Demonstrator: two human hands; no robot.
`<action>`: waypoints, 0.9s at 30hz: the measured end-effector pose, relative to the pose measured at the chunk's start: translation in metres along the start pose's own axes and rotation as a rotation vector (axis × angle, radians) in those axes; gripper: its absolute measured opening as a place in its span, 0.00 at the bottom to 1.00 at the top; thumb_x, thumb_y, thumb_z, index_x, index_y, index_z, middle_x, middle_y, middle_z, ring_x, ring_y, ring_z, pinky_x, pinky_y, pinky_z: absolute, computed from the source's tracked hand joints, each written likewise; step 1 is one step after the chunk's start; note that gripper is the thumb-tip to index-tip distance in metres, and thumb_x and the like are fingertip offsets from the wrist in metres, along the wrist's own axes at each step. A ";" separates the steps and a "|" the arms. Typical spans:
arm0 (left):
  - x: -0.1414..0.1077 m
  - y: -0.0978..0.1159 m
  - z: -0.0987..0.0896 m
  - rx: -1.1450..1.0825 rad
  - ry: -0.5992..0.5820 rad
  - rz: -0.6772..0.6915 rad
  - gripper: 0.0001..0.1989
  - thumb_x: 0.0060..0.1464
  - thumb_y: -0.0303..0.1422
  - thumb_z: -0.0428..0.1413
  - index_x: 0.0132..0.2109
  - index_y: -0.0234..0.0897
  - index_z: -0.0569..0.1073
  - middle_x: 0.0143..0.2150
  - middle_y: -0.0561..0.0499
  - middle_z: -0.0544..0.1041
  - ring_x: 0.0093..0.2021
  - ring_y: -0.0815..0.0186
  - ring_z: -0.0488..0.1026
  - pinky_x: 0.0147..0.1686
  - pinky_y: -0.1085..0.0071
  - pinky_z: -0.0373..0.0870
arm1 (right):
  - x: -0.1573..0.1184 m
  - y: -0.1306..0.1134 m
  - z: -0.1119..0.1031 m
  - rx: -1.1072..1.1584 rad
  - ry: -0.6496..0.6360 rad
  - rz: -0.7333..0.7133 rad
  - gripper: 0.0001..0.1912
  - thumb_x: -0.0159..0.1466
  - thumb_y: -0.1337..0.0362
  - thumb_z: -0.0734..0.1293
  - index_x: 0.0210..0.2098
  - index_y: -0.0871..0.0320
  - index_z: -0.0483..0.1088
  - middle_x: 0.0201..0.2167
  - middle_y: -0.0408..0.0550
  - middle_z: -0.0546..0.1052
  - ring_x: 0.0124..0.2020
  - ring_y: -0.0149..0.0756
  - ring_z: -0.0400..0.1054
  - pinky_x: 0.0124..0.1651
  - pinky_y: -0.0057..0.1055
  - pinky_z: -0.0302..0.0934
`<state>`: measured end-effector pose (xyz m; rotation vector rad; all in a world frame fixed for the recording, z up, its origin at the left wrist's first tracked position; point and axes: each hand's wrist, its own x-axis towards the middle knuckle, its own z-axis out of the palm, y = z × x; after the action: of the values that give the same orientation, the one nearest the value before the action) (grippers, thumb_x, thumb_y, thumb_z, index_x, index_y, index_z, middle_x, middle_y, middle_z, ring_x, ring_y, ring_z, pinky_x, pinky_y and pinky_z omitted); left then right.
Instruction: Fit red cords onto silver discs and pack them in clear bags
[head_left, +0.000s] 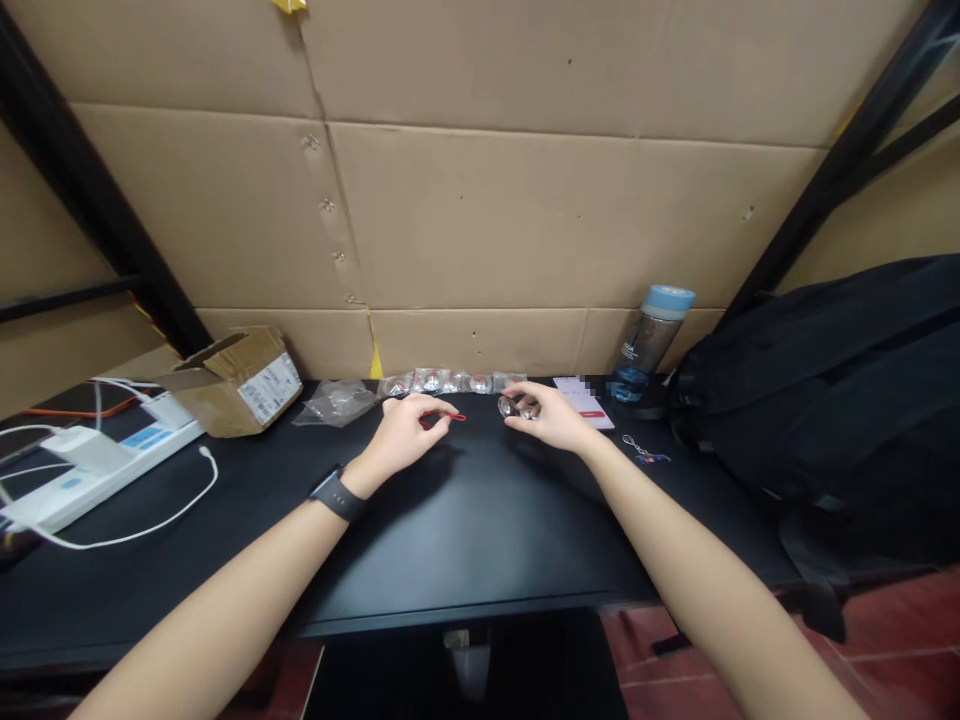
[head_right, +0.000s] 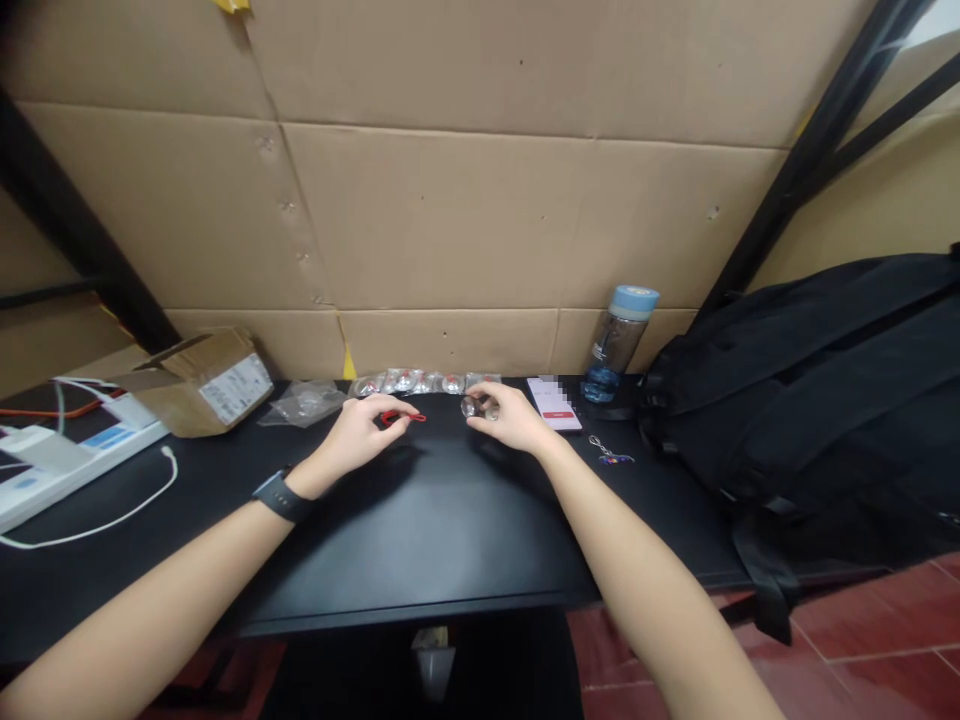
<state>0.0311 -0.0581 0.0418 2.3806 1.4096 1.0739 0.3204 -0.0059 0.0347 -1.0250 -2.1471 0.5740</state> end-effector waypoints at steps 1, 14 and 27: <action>0.000 0.002 0.000 -0.040 0.010 0.005 0.11 0.62 0.34 0.54 0.43 0.46 0.82 0.45 0.55 0.84 0.46 0.63 0.78 0.48 0.66 0.69 | 0.000 -0.006 0.004 0.059 0.003 -0.002 0.22 0.58 0.62 0.74 0.52 0.55 0.73 0.50 0.51 0.79 0.42 0.37 0.74 0.45 0.33 0.69; -0.004 0.021 0.001 -0.103 0.121 -0.012 0.07 0.61 0.39 0.59 0.40 0.44 0.81 0.43 0.52 0.84 0.41 0.61 0.78 0.47 0.64 0.70 | -0.008 -0.045 0.047 0.596 0.023 0.048 0.26 0.56 0.61 0.77 0.52 0.52 0.70 0.55 0.52 0.74 0.49 0.39 0.75 0.46 0.33 0.72; -0.007 0.023 0.008 -0.160 0.078 0.009 0.04 0.60 0.36 0.62 0.41 0.45 0.82 0.42 0.53 0.84 0.46 0.60 0.78 0.47 0.63 0.67 | -0.011 -0.052 0.049 0.692 0.036 -0.039 0.27 0.54 0.64 0.79 0.51 0.51 0.71 0.54 0.51 0.75 0.51 0.41 0.75 0.48 0.36 0.72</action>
<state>0.0502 -0.0745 0.0436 2.2582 1.2847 1.2441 0.2631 -0.0502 0.0299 -0.5951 -1.7201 1.1596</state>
